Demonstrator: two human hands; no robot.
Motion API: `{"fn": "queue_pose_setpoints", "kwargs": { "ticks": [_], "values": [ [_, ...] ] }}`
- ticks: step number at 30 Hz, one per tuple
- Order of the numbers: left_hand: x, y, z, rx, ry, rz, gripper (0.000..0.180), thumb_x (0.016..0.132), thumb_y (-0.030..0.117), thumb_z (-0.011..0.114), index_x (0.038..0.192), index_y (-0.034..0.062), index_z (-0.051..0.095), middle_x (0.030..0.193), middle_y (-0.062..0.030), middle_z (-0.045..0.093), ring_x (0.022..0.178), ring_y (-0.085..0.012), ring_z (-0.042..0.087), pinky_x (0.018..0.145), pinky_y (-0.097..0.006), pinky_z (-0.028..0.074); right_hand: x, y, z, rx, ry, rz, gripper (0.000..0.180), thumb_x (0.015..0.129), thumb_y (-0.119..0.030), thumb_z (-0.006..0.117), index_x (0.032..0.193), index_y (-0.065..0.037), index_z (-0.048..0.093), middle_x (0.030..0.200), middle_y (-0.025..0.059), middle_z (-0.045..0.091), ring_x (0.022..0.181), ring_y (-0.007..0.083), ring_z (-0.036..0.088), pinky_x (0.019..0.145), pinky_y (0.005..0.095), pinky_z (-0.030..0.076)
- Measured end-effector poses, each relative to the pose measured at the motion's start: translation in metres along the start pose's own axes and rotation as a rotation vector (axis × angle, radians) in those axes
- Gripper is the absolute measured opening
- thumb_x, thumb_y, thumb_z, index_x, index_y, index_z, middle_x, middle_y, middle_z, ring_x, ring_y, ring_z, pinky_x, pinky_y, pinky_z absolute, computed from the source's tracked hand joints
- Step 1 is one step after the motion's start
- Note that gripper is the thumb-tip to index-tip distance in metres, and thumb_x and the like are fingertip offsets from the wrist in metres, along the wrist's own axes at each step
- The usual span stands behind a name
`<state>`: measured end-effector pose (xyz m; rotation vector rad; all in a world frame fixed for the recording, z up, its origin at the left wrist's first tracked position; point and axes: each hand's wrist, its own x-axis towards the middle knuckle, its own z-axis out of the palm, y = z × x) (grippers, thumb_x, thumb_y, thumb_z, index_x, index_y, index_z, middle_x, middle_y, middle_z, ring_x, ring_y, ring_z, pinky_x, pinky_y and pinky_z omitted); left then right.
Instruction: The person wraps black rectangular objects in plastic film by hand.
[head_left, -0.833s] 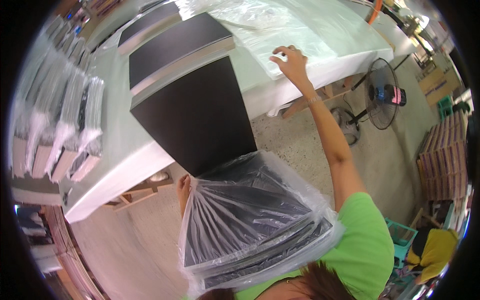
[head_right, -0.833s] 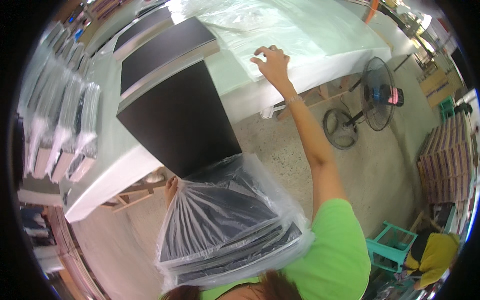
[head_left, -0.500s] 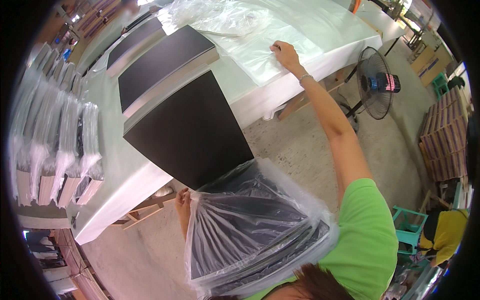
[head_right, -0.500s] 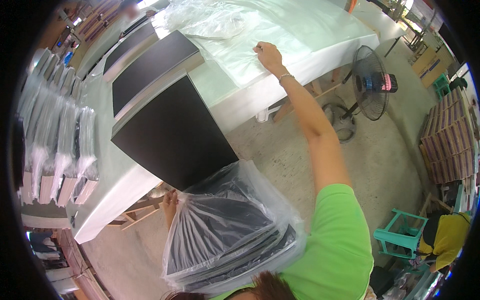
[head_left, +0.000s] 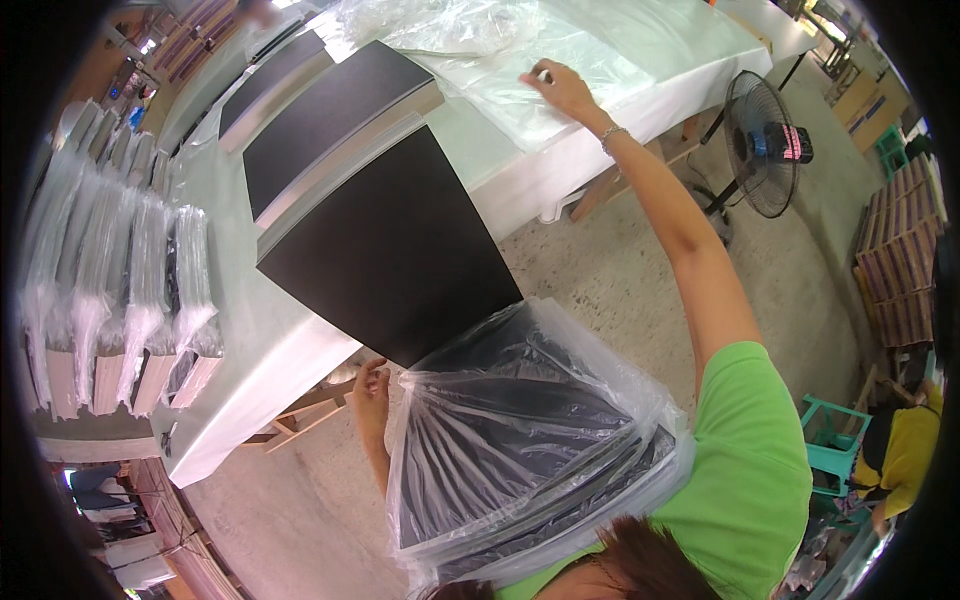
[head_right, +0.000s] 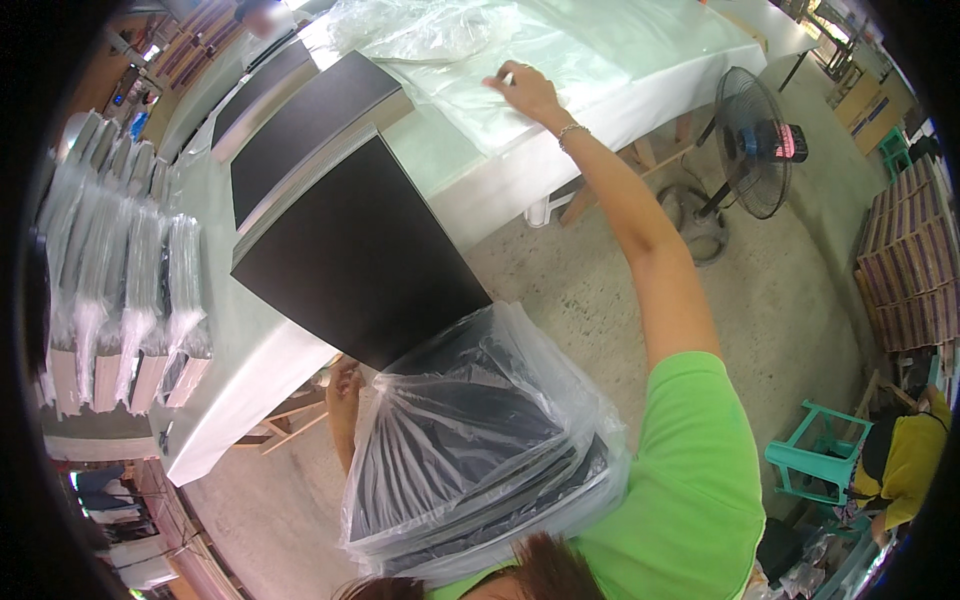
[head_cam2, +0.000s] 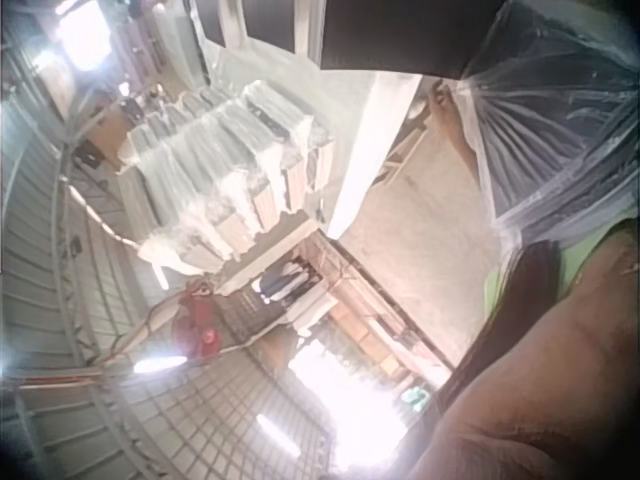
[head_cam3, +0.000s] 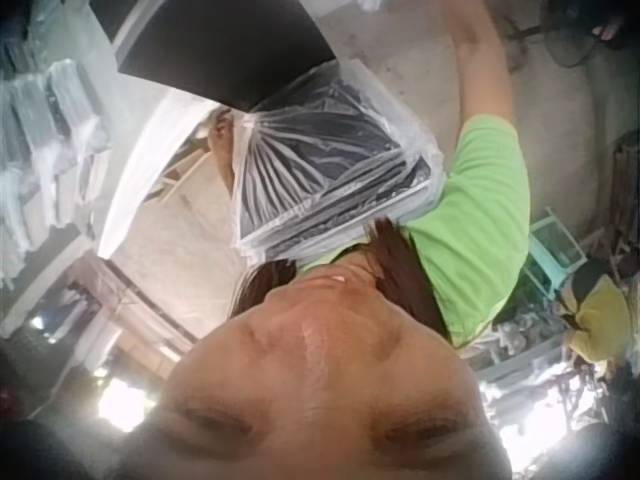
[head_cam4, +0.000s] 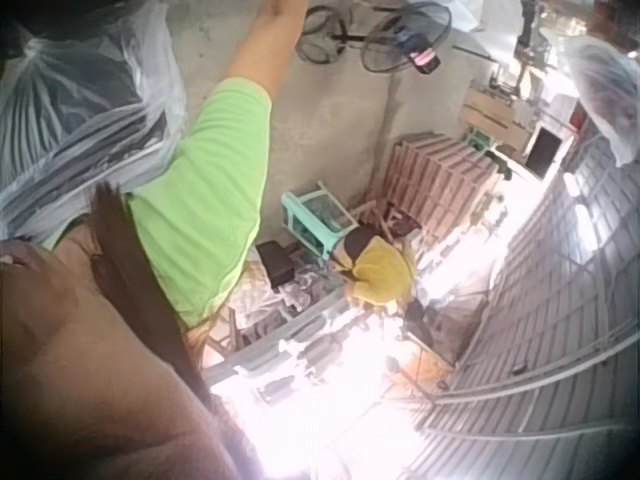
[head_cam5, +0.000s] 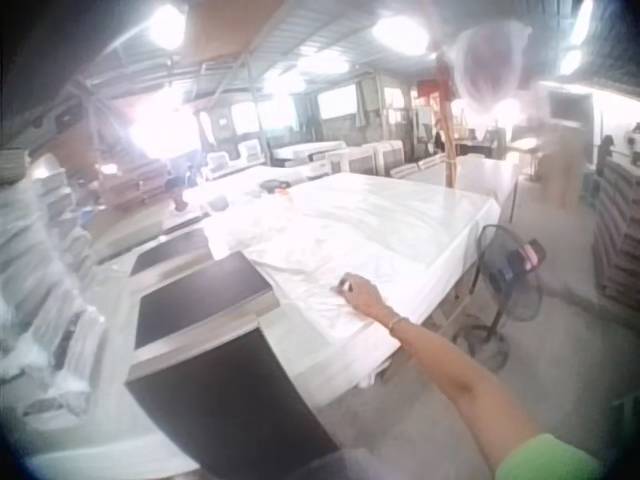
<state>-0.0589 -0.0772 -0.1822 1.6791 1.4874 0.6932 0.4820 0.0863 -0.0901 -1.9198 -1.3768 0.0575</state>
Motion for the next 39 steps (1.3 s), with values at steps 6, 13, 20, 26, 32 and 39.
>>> {"fn": "queue_pose_setpoints", "kwargs": {
  "ticks": [6, 13, 20, 26, 32, 39],
  "values": [
    [-0.002, 0.013, 0.009, 0.020, 0.030, 0.027, 0.020, 0.084, 0.012, 0.058, 0.103, 0.0057, 0.059, 0.073, -0.0025, 0.053, 0.070, -0.0107, 0.050, 0.066, -0.024, 0.042, 0.000, 0.009, 0.007, 0.031, -0.079, 0.013, 0.029, 0.076, -0.035, 0.065, 0.087, -0.009, 0.065, 0.085, 0.0120, 0.063, 0.079, 0.0243, 0.060, 0.070, 0.0339, 0.046],
    [-0.013, 0.005, 0.000, 0.017, -0.004, -0.021, 0.023, 0.084, 0.011, 0.056, 0.105, 0.0048, 0.059, 0.081, -0.0041, 0.056, 0.073, -0.0122, 0.052, 0.069, -0.026, 0.043, 0.001, -0.014, 0.007, 0.028, 0.011, 0.141, 0.034, 0.074, -0.038, 0.067, 0.094, -0.010, 0.065, 0.093, 0.0123, 0.062, 0.088, 0.0243, 0.058, 0.076, 0.0383, 0.045],
    [-0.012, 0.028, -0.014, 0.082, 0.017, 0.034, 0.024, 0.085, 0.010, 0.054, 0.107, 0.0018, 0.059, 0.091, -0.0071, 0.062, 0.076, -0.0120, 0.054, 0.069, -0.026, 0.043, 0.020, -0.014, 0.035, -0.182, 0.133, 0.004, 0.023, 0.077, -0.033, 0.063, 0.095, -0.019, 0.063, 0.111, 0.0108, 0.057, 0.105, 0.0291, 0.052, 0.080, 0.0502, 0.037],
    [-0.009, 0.104, -0.029, -0.031, 0.185, 0.158, 0.015, 0.083, 0.004, 0.056, 0.097, 0.0010, 0.062, 0.079, -0.0048, 0.056, 0.074, -0.0136, 0.052, 0.071, -0.026, 0.042, 0.042, -0.033, 0.018, 0.231, 0.350, -0.197, 0.016, 0.088, -0.021, 0.052, 0.094, -0.008, 0.057, 0.079, 0.0150, 0.062, 0.073, 0.0302, 0.060, 0.065, 0.0360, 0.045],
    [0.006, 0.211, -0.027, 0.001, 0.220, 0.541, 0.031, 0.078, 0.001, 0.063, 0.109, 0.0032, 0.059, 0.099, -0.0084, 0.056, 0.087, -0.0169, 0.054, 0.079, -0.027, 0.042, -0.043, -0.120, -0.088, 0.214, 0.132, -0.426, 0.018, 0.089, -0.018, 0.051, 0.094, -0.002, 0.056, 0.067, 0.0105, 0.057, 0.058, 0.0177, 0.053, 0.056, 0.0302, 0.042],
    [0.000, 0.252, 0.014, -0.235, -0.267, 0.574, 0.058, 0.067, 0.023, 0.078, 0.116, 0.0024, 0.053, 0.112, -0.0170, 0.054, 0.116, -0.0276, 0.043, 0.100, -0.039, 0.031, -0.176, -0.234, -0.122, 0.594, -0.608, -0.568, 0.018, 0.088, -0.018, 0.053, 0.092, -0.001, 0.058, 0.073, 0.0007, 0.055, 0.067, 0.0066, 0.049, 0.060, 0.0223, 0.040]
  ]
}}
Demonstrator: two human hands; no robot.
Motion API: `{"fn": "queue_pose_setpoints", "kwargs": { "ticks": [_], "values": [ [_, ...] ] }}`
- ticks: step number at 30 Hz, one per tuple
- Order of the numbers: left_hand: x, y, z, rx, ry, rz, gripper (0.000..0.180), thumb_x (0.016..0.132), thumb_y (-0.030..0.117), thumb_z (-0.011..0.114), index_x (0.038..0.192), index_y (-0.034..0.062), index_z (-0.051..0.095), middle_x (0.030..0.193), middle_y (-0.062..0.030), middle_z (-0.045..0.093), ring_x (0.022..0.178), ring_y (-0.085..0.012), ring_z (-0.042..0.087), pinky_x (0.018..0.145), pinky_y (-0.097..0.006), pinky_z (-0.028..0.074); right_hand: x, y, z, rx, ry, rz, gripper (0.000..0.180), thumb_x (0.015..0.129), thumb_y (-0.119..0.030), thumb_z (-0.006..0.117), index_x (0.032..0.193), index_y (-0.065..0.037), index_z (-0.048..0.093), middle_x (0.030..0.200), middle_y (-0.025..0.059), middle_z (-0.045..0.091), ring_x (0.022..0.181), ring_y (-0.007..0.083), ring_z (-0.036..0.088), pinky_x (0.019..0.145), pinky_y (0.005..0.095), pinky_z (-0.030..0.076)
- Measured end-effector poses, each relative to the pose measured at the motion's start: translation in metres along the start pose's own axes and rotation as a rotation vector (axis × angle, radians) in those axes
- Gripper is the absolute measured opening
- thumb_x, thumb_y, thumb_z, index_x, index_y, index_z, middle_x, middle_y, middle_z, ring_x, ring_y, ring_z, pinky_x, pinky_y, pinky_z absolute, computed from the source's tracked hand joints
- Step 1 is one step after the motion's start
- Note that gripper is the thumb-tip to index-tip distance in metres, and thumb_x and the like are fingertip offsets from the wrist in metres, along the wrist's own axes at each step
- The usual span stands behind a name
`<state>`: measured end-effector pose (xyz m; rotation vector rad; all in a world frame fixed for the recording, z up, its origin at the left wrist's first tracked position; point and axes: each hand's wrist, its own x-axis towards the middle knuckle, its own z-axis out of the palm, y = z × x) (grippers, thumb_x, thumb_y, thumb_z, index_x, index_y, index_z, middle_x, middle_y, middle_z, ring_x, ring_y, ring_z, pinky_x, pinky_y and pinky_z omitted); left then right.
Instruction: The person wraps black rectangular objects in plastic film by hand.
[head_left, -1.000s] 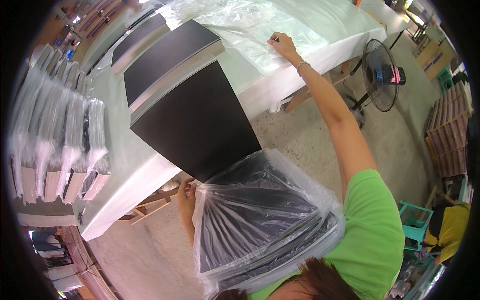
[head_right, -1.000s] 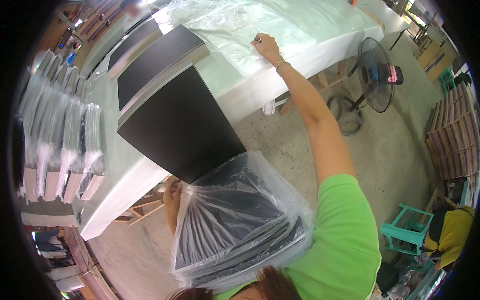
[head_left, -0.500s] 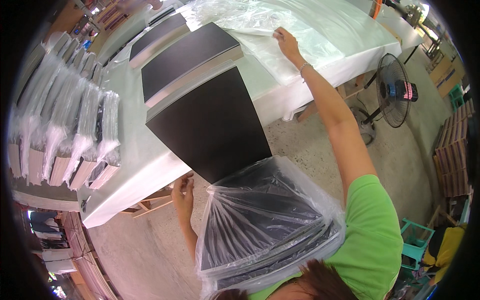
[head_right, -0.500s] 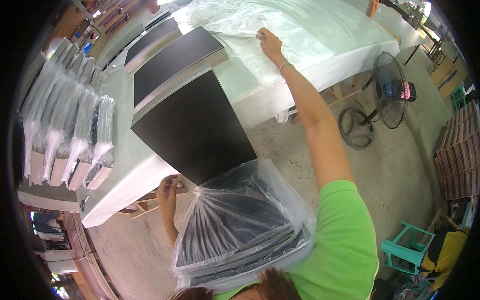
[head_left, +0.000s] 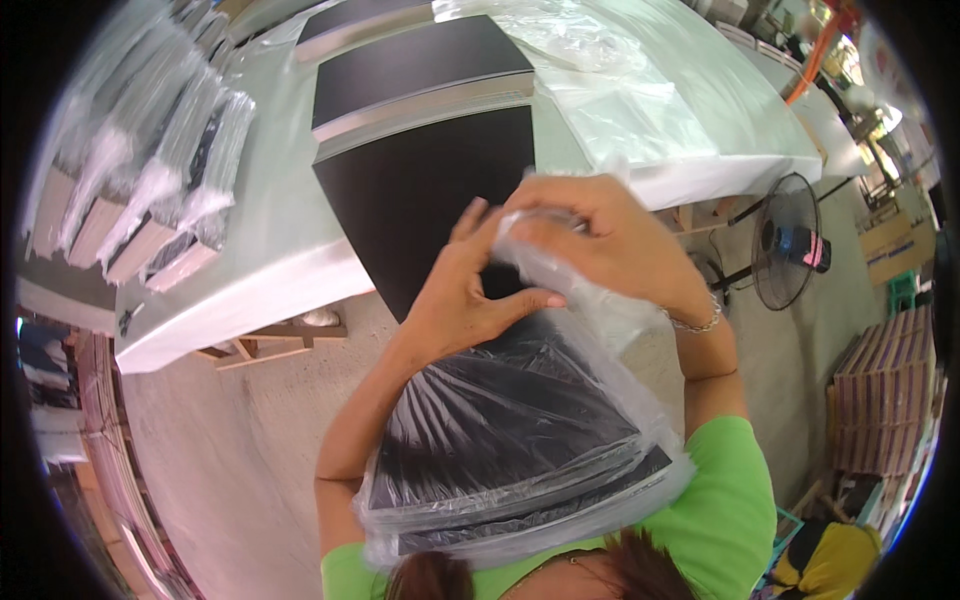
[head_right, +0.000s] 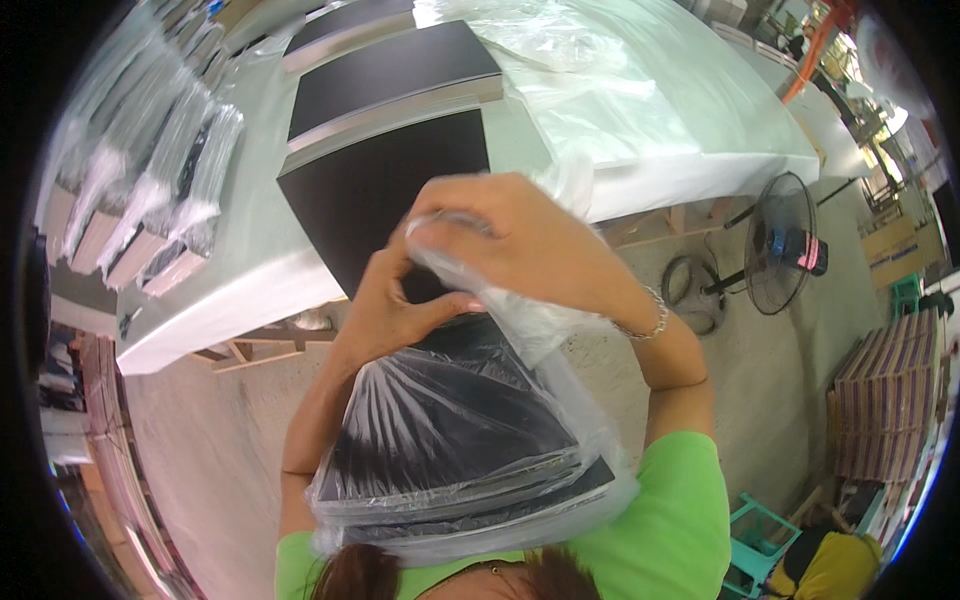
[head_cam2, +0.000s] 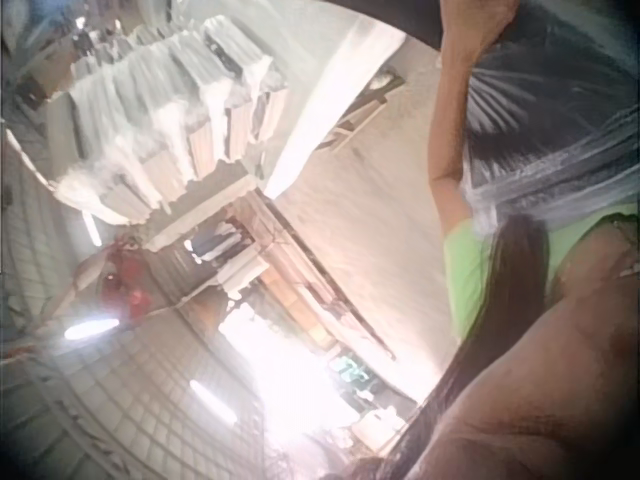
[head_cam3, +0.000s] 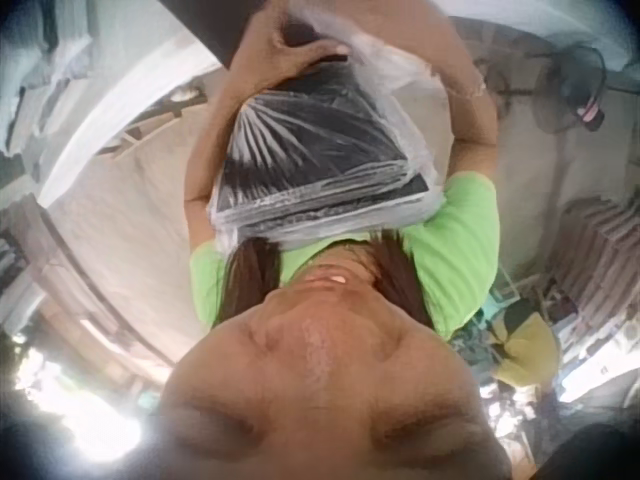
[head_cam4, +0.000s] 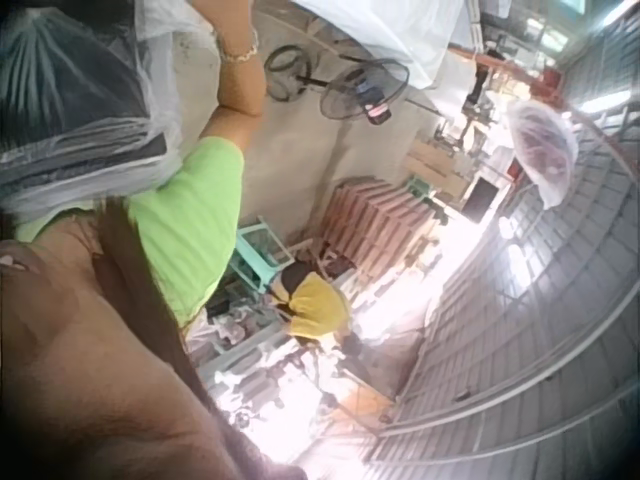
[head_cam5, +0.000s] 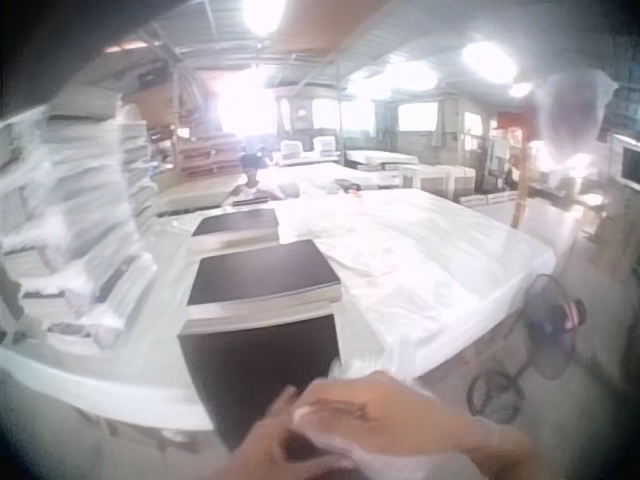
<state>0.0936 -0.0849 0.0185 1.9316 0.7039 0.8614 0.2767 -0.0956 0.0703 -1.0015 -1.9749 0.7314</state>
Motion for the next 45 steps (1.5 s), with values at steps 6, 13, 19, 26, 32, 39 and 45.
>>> {"fn": "queue_pose_setpoints", "kwargs": {
  "ticks": [6, 13, 19, 26, 32, 39, 45],
  "values": [
    [-0.038, -0.062, -0.060, -0.211, -0.132, -0.396, 0.032, 0.083, 0.031, 0.064, 0.097, 0.0028, 0.065, 0.083, -0.0025, 0.065, 0.080, -0.0074, 0.058, 0.071, -0.022, 0.047, -0.001, 0.050, -0.055, 0.437, 0.386, 0.266, 0.023, 0.091, -0.025, 0.053, 0.098, -0.004, 0.058, 0.080, -0.0044, 0.058, 0.067, 0.0011, 0.053, 0.060, 0.0155, 0.042],
    [-0.080, -0.071, -0.064, -0.939, 0.263, -0.488, 0.056, 0.084, 0.041, 0.061, 0.121, 0.0006, 0.049, 0.105, -0.0095, 0.060, 0.093, -0.0159, 0.058, 0.086, -0.030, 0.045, 0.014, 0.070, -0.035, 0.511, 0.588, 0.396, 0.022, 0.092, -0.026, 0.050, 0.090, -0.006, 0.057, 0.080, -0.0029, 0.054, 0.070, 0.0035, 0.049, 0.064, 0.0185, 0.041],
    [-0.080, -0.064, -0.039, -0.693, 0.386, -0.466, 0.034, 0.083, 0.028, 0.066, 0.104, 0.0028, 0.058, 0.090, -0.0018, 0.061, 0.083, -0.0078, 0.055, 0.075, -0.022, 0.044, 0.011, 0.085, -0.033, 0.500, 0.628, 0.420, 0.021, 0.093, -0.025, 0.049, 0.086, -0.006, 0.056, 0.077, -0.0031, 0.054, 0.067, 0.0037, 0.050, 0.059, 0.0182, 0.041],
    [-0.085, -0.094, -0.032, -0.882, 0.425, -0.493, 0.023, 0.089, 0.028, 0.057, 0.095, 0.0058, 0.062, 0.077, 0.0039, 0.058, 0.067, -0.0016, 0.051, 0.061, -0.015, 0.039, -0.009, 0.128, -0.038, 0.430, 0.598, 0.462, 0.022, 0.093, -0.028, 0.048, 0.087, -0.008, 0.056, 0.073, -0.0042, 0.051, 0.063, 0.0029, 0.049, 0.053, 0.0179, 0.039],
    [-0.074, -0.078, -0.031, -0.746, 0.349, -0.537, 0.022, 0.086, 0.027, 0.062, 0.090, 0.0058, 0.064, 0.074, 0.0030, 0.060, 0.065, -0.0025, 0.052, 0.058, -0.017, 0.041, -0.010, 0.114, 0.009, -0.686, 0.542, 0.206, 0.020, 0.084, -0.016, 0.057, 0.103, -0.009, 0.054, 0.087, 0.0023, 0.049, 0.077, 0.0119, 0.047, 0.066, 0.0244, 0.040],
    [-0.045, -0.053, -0.014, -0.947, 0.254, -0.508, 0.020, 0.082, 0.023, 0.067, 0.088, 0.0047, 0.065, 0.077, 0.0010, 0.061, 0.071, -0.0040, 0.055, 0.061, -0.019, 0.045, -0.010, 0.036, 0.080, 0.324, -0.022, 0.215, 0.035, 0.077, -0.013, 0.067, 0.108, -0.006, 0.051, 0.091, 0.0024, 0.050, 0.082, 0.0109, 0.052, 0.073, 0.0260, 0.044],
    [-0.049, -0.057, -0.014, -0.855, 0.251, -0.505, 0.019, 0.081, 0.023, 0.068, 0.089, 0.0066, 0.064, 0.082, 0.0006, 0.061, 0.074, -0.0060, 0.057, 0.066, -0.021, 0.048, -0.003, 0.027, 0.086, 0.252, -0.038, 0.178, 0.035, 0.073, -0.010, 0.071, 0.102, -0.002, 0.055, 0.089, 0.0063, 0.057, 0.079, 0.0148, 0.058, 0.073, 0.0276, 0.046]
  ]
}}
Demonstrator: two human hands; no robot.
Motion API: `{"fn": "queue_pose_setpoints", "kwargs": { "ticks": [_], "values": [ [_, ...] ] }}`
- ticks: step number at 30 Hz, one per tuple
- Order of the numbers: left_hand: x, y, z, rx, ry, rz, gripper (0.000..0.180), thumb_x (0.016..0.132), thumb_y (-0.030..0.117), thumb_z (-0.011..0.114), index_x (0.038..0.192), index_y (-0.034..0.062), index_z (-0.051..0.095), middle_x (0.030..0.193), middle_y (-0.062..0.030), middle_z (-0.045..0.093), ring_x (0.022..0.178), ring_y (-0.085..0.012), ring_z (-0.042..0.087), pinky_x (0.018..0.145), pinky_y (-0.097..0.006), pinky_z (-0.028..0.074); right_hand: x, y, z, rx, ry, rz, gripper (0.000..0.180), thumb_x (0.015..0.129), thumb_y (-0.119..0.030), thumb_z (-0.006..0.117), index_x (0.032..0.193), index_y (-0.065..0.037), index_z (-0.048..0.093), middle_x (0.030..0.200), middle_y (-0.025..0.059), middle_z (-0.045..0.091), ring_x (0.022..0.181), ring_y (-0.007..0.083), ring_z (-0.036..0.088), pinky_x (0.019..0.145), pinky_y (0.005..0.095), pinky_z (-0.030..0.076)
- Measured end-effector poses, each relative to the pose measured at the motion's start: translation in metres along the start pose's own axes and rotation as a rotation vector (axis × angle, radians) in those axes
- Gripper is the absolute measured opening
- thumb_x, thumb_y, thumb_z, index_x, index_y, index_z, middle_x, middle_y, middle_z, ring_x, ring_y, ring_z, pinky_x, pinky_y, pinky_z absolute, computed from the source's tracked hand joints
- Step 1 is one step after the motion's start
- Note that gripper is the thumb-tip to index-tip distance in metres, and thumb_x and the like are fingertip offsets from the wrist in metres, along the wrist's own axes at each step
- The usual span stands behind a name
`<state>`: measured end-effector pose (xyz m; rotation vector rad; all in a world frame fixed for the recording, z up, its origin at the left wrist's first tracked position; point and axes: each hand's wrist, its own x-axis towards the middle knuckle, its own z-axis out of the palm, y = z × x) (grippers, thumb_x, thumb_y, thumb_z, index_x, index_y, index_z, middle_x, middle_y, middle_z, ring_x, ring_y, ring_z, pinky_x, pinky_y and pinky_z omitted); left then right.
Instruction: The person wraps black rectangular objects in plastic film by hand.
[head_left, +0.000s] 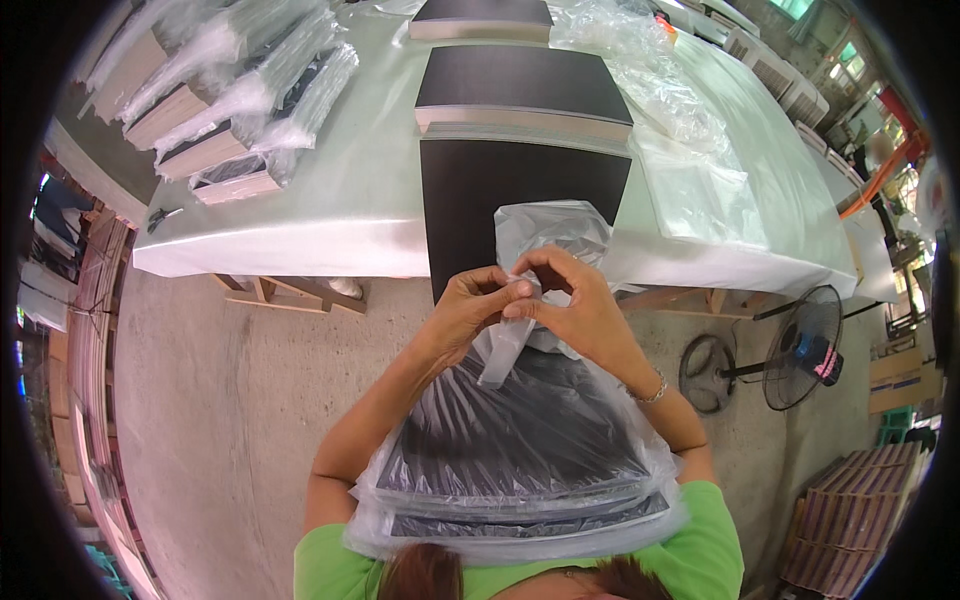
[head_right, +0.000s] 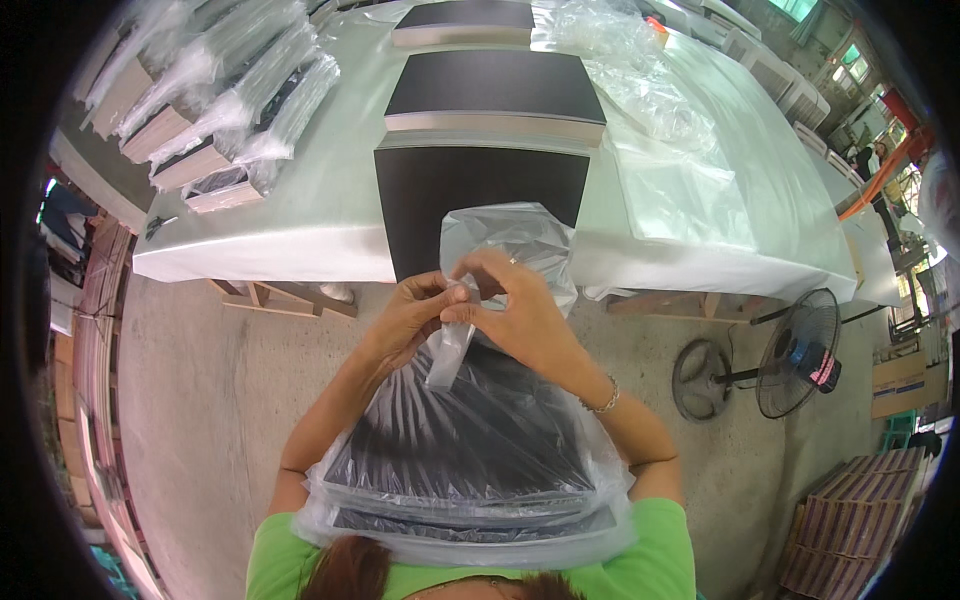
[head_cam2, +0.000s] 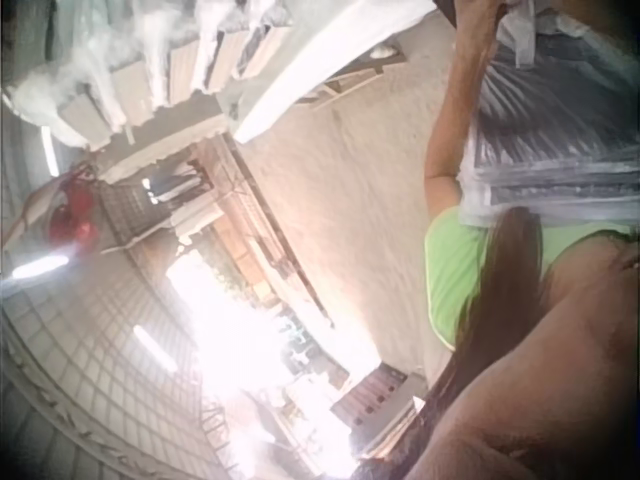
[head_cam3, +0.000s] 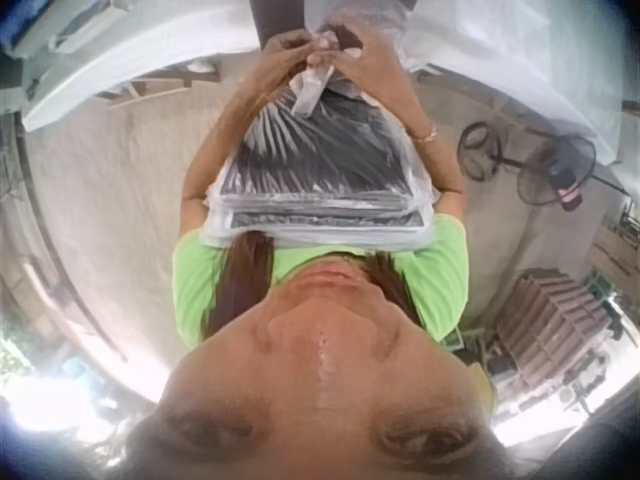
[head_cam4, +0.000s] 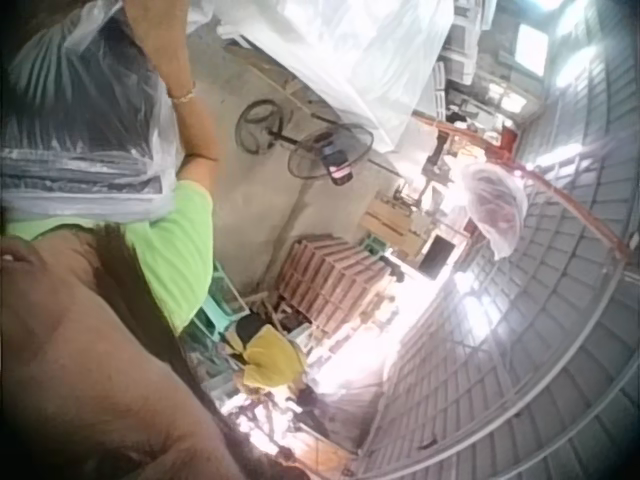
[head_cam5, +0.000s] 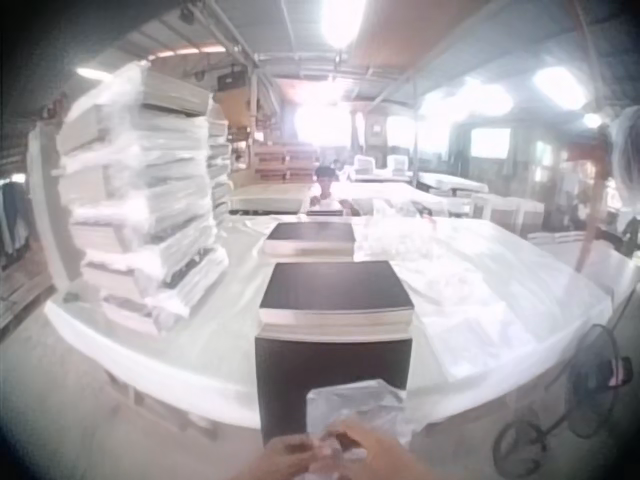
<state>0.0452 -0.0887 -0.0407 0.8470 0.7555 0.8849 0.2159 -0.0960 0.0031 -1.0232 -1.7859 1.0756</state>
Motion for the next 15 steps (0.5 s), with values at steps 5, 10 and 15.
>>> {"fn": "queue_pose_setpoints", "kwargs": {
  "ticks": [5, 10, 15],
  "values": [
    [0.004, -0.014, -0.011, -0.188, -0.033, -0.031, 0.019, 0.083, 0.026, 0.065, 0.091, 0.0087, 0.062, 0.082, 0.0010, 0.062, 0.078, -0.0052, 0.058, 0.068, -0.019, 0.049, -0.003, 0.005, 0.006, -0.149, 0.093, -0.125, 0.020, 0.074, -0.002, 0.066, 0.094, 0.000, 0.062, 0.084, 0.0078, 0.063, 0.077, 0.0143, 0.061, 0.071, 0.0262, 0.047],
    [-0.002, -0.017, -0.018, -0.480, -0.137, -0.130, 0.023, 0.087, 0.026, 0.058, 0.101, 0.0077, 0.058, 0.095, -0.0014, 0.061, 0.087, -0.0086, 0.061, 0.080, -0.023, 0.052, -0.006, 0.012, -0.006, -0.088, 0.191, -0.146, 0.013, 0.076, 0.000, 0.064, 0.089, 0.001, 0.065, 0.077, 0.0061, 0.063, 0.075, 0.0125, 0.060, 0.067, 0.0239, 0.047],
    [-0.002, -0.013, -0.052, -0.753, -0.038, 0.089, 0.024, 0.088, 0.021, 0.056, 0.107, 0.0058, 0.055, 0.102, -0.0049, 0.060, 0.089, -0.0142, 0.061, 0.084, -0.029, 0.052, -0.042, 0.079, -0.050, 0.406, 0.472, 0.182, 0.011, 0.084, -0.005, 0.058, 0.091, 0.002, 0.063, 0.086, 0.0061, 0.062, 0.080, 0.0119, 0.057, 0.073, 0.0252, 0.046]
  ]
}}
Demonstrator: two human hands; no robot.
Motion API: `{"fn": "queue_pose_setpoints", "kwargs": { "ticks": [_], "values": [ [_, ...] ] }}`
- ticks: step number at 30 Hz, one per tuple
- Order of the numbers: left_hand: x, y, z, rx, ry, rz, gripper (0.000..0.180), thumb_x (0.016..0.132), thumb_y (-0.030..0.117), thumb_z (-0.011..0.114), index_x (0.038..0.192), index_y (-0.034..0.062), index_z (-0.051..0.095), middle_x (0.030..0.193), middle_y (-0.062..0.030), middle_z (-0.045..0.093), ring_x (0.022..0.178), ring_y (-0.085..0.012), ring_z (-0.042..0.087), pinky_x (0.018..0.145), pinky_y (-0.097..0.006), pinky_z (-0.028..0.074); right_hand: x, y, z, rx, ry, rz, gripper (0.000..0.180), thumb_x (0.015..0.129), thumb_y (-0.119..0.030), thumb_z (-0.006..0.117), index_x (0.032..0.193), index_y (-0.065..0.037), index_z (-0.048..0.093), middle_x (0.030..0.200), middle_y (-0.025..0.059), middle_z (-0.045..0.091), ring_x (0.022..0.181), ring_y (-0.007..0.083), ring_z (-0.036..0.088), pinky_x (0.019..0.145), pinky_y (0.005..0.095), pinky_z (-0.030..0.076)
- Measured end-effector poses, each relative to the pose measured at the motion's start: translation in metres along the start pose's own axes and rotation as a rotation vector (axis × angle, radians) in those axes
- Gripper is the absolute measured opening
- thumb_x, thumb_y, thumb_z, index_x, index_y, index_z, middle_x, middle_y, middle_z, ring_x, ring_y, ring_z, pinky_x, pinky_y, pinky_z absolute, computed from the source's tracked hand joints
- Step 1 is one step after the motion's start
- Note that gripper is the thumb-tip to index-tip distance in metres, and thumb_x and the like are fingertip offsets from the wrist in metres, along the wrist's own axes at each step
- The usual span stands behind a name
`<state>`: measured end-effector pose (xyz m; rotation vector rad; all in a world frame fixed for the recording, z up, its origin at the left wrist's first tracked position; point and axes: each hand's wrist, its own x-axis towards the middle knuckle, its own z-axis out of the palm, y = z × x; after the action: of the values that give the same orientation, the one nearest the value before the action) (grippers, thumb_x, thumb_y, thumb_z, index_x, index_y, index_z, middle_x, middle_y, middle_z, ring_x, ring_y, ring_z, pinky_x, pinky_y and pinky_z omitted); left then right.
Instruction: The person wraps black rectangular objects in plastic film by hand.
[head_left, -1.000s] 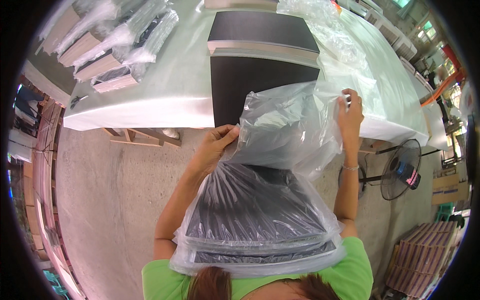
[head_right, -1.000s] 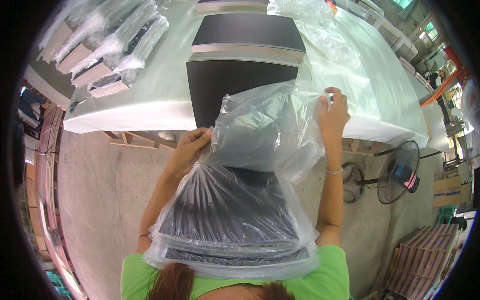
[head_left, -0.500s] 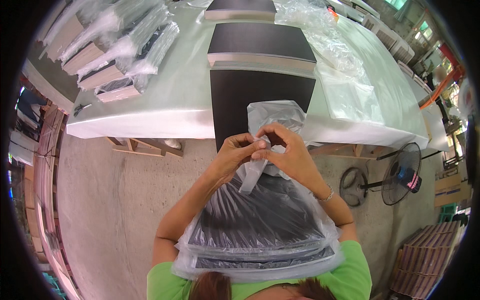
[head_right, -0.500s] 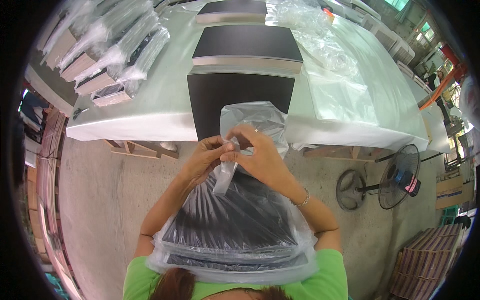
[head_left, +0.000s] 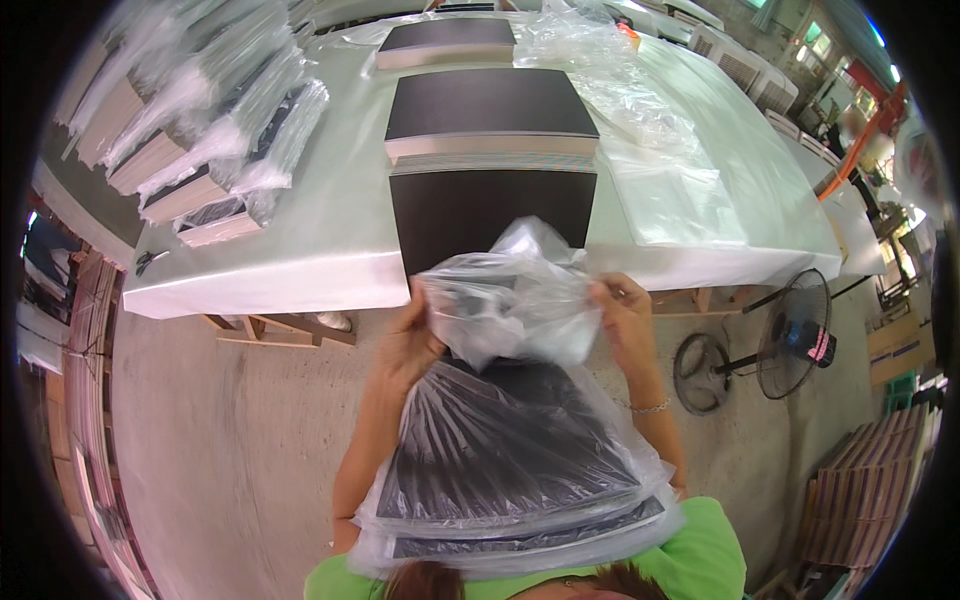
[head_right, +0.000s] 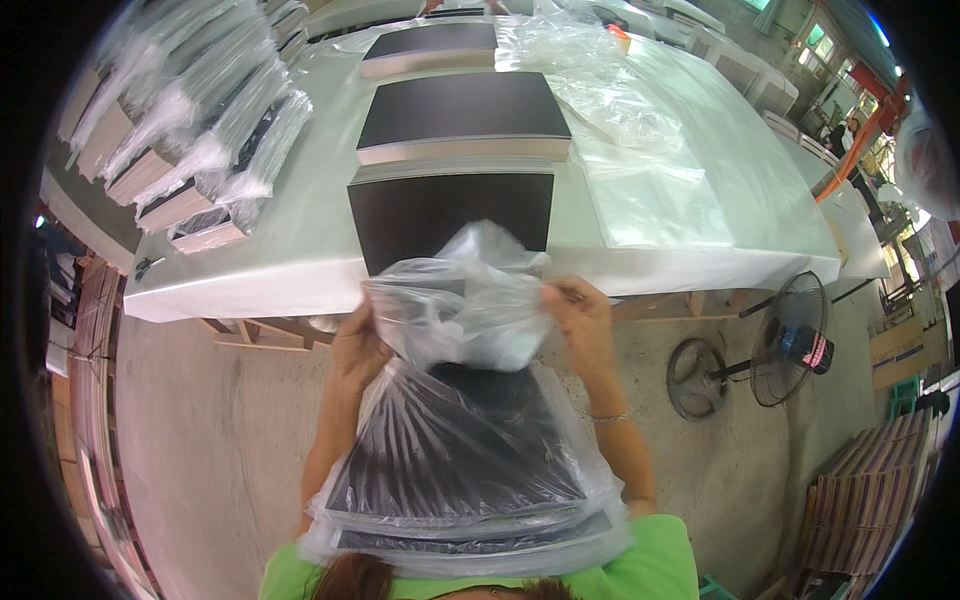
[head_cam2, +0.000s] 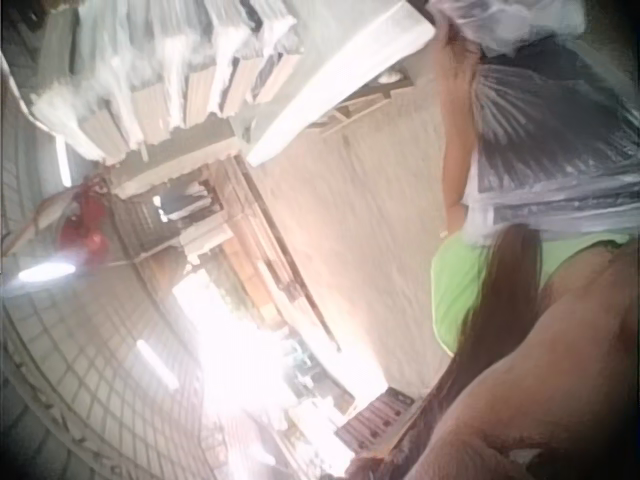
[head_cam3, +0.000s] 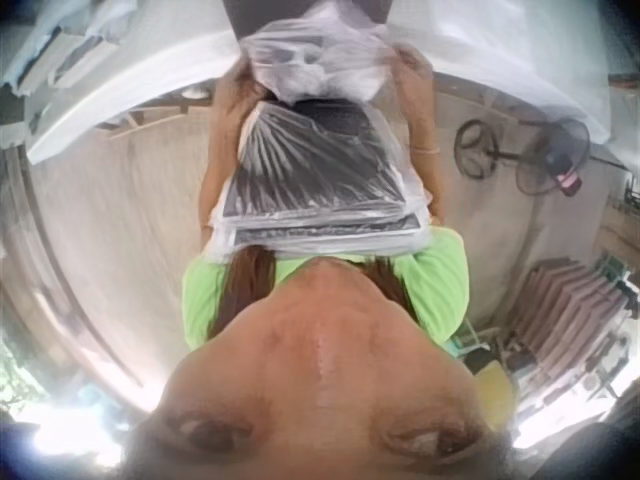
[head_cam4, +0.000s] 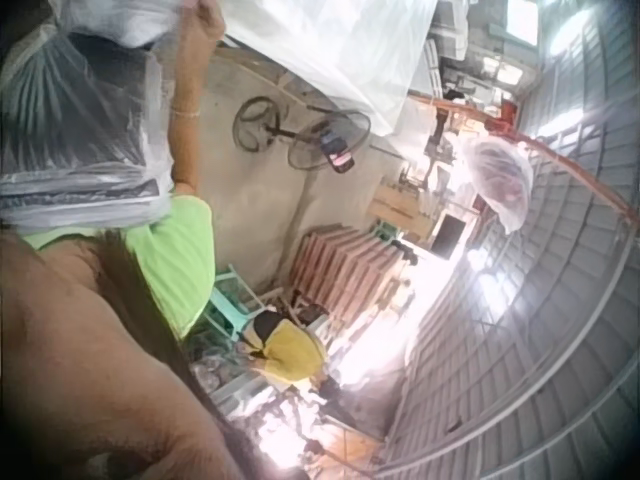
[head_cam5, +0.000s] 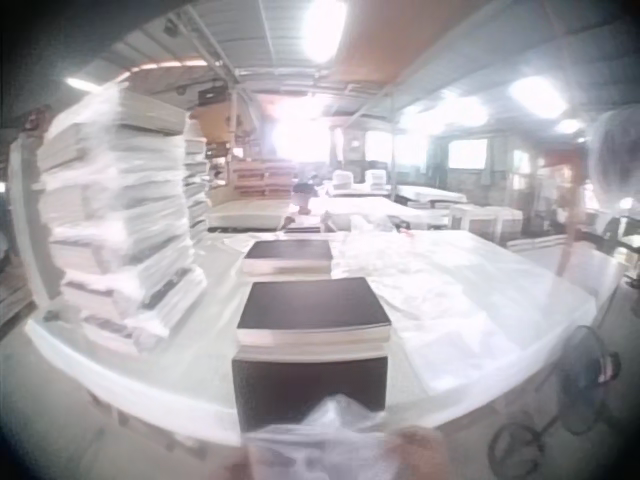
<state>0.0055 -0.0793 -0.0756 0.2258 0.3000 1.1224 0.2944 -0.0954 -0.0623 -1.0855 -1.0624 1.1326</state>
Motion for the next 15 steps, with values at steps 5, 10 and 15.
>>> {"fn": "queue_pose_setpoints", "kwargs": {
  "ticks": [5, 10, 15],
  "values": [
    [-0.003, 0.041, -0.015, -0.058, 0.213, 0.233, 0.020, 0.088, 0.017, 0.056, 0.104, 0.0045, 0.056, 0.099, -0.0068, 0.061, 0.087, -0.0157, 0.061, 0.085, -0.031, 0.051, -0.045, 0.090, -0.198, 0.470, 0.492, 0.108, 0.027, 0.091, -0.016, 0.047, 0.110, 0.001, 0.054, 0.111, 0.0103, 0.057, 0.099, 0.0177, 0.054, 0.086, 0.0301, 0.044],
    [-0.002, 0.038, 0.028, 0.178, 0.108, 0.170, 0.020, 0.084, 0.019, 0.063, 0.097, 0.0054, 0.058, 0.085, -0.0037, 0.061, 0.080, -0.0131, 0.059, 0.077, -0.027, 0.050, -0.100, 0.076, -0.360, -0.073, 0.983, -0.314, 0.020, 0.089, -0.006, 0.044, 0.106, 0.001, 0.052, 0.099, 0.0104, 0.058, 0.095, 0.0216, 0.056, 0.088, 0.0345, 0.044],
    [0.008, 0.008, 0.058, 0.477, 0.010, 0.114, 0.016, 0.079, 0.017, 0.069, 0.087, 0.0078, 0.059, 0.076, 0.0018, 0.057, 0.069, -0.0050, 0.052, 0.064, -0.019, 0.044, -0.013, -0.041, -0.148, -0.015, 0.642, -0.298, 0.020, 0.089, -0.021, 0.054, 0.101, -0.005, 0.050, 0.074, -0.0015, 0.042, 0.065, 0.0093, 0.040, 0.063, 0.0243, 0.040]
  ]
}}
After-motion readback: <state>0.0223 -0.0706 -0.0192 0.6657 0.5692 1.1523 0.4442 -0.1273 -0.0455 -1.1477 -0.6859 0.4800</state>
